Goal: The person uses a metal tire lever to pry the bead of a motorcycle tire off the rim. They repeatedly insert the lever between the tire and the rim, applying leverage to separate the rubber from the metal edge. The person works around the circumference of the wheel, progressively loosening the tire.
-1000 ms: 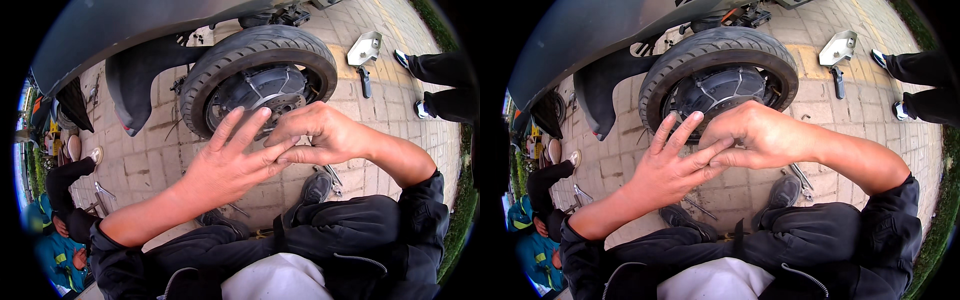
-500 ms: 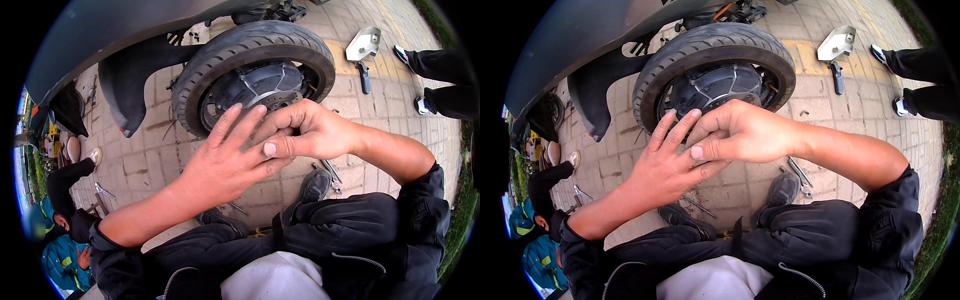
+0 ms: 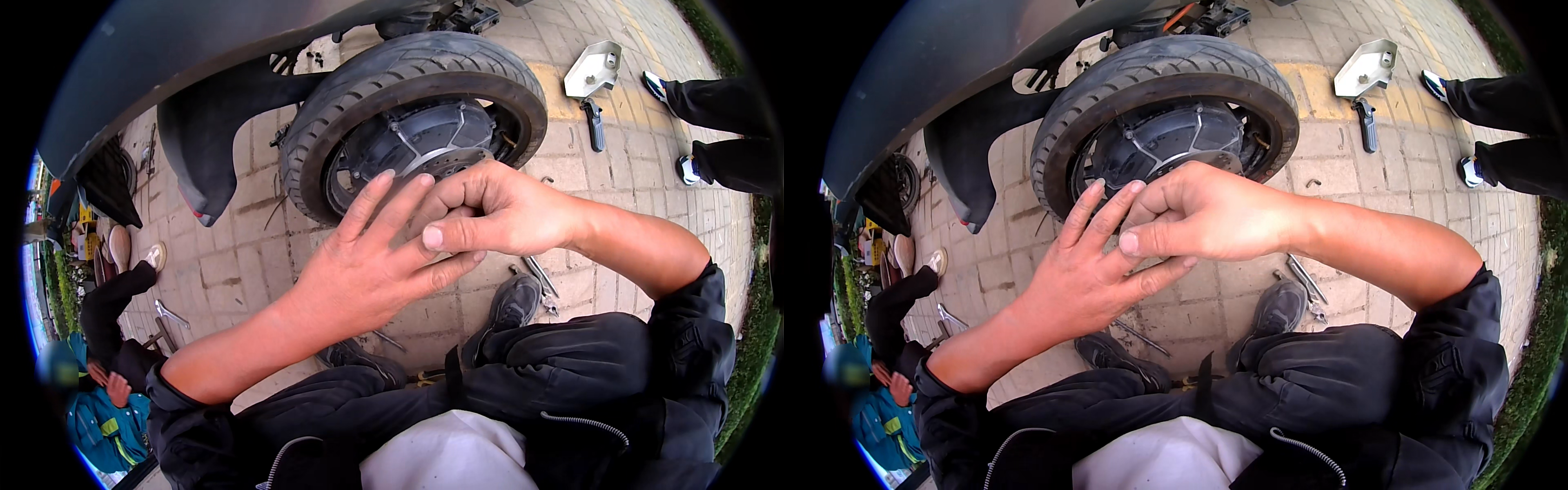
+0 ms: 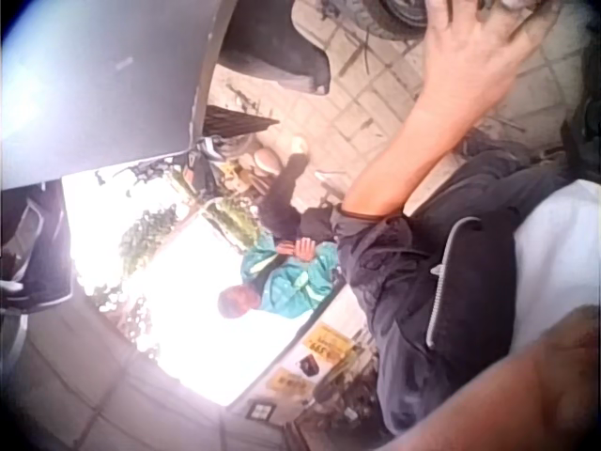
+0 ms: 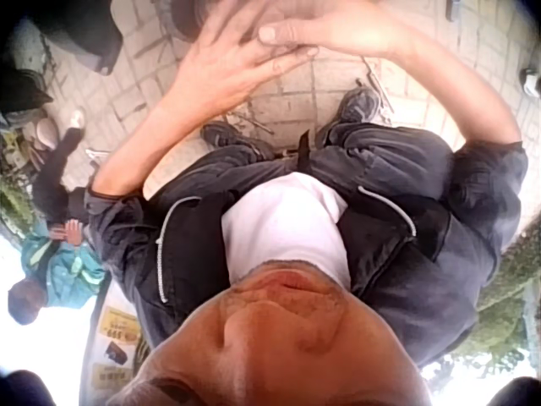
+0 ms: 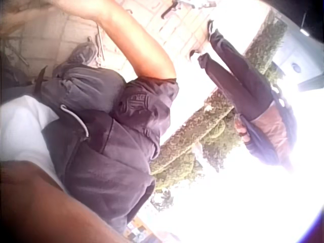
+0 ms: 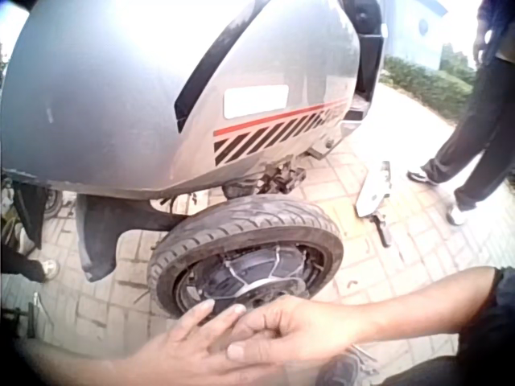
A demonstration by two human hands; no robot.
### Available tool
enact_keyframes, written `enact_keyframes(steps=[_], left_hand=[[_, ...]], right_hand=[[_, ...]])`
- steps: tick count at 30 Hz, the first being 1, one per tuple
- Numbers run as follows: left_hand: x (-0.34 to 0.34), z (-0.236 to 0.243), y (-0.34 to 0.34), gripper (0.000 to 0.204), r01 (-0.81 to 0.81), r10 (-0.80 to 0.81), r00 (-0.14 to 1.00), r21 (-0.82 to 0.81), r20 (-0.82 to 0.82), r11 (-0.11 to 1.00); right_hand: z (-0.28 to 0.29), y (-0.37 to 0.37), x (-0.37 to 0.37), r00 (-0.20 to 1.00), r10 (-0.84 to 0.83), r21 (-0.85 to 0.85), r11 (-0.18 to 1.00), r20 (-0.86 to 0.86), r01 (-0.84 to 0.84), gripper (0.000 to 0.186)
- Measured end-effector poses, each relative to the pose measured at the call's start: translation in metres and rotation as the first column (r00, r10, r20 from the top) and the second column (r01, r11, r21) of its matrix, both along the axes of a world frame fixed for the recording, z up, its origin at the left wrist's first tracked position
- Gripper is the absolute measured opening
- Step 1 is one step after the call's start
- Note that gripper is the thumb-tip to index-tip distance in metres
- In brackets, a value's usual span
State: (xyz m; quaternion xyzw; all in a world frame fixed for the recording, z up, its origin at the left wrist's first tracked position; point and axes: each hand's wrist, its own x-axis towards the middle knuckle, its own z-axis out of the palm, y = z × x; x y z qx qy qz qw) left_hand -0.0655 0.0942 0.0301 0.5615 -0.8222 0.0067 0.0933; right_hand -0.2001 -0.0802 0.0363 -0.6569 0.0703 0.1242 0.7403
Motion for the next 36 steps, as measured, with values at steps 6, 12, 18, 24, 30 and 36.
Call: enact_keyframes(steps=[6, 12, 18, 24, 30, 36], left_hand=[[0.007, -0.005, 0.013, 0.052, 0.028, -0.024, 0.998, 0.081, -0.052, 0.996], [0.061, -0.110, 0.134, 0.036, 0.112, -0.074, 0.993, 0.546, -0.092, 0.830], [0.128, -0.225, 0.198, 0.017, -0.103, 0.089, 0.995, 0.599, 0.054, 0.794], [0.152, -0.268, 0.182, 0.013, 0.040, -0.150, 0.983, 0.667, 0.108, 0.744], [0.157, -0.267, 0.168, 0.012, 0.139, -0.265, 0.963, 0.754, 0.048, 0.642], [0.132, -0.252, 0.173, 0.015, 0.165, -0.247, 0.969, 0.666, 0.030, 0.727]], right_hand=[[-0.007, 0.010, 0.006, 0.996, 0.024, -0.068, 0.997, -0.086, -0.030, 0.040], [-0.039, 0.033, -0.013, 0.986, 0.078, -0.277, 0.954, -0.150, -0.118, 0.048], [-0.055, 0.065, -0.038, 0.936, 0.161, -0.304, 0.917, -0.312, -0.259, 0.056], [-0.060, 0.097, -0.073, 0.920, -0.003, -0.290, 0.949, -0.392, -0.121, 0.053], [-0.051, 0.134, -0.077, 0.901, 0.034, -0.160, 0.981, -0.433, -0.114, 0.048], [-0.090, 0.152, -0.062, 0.960, -0.021, -0.142, 0.990, -0.279, -0.019, 0.044]])
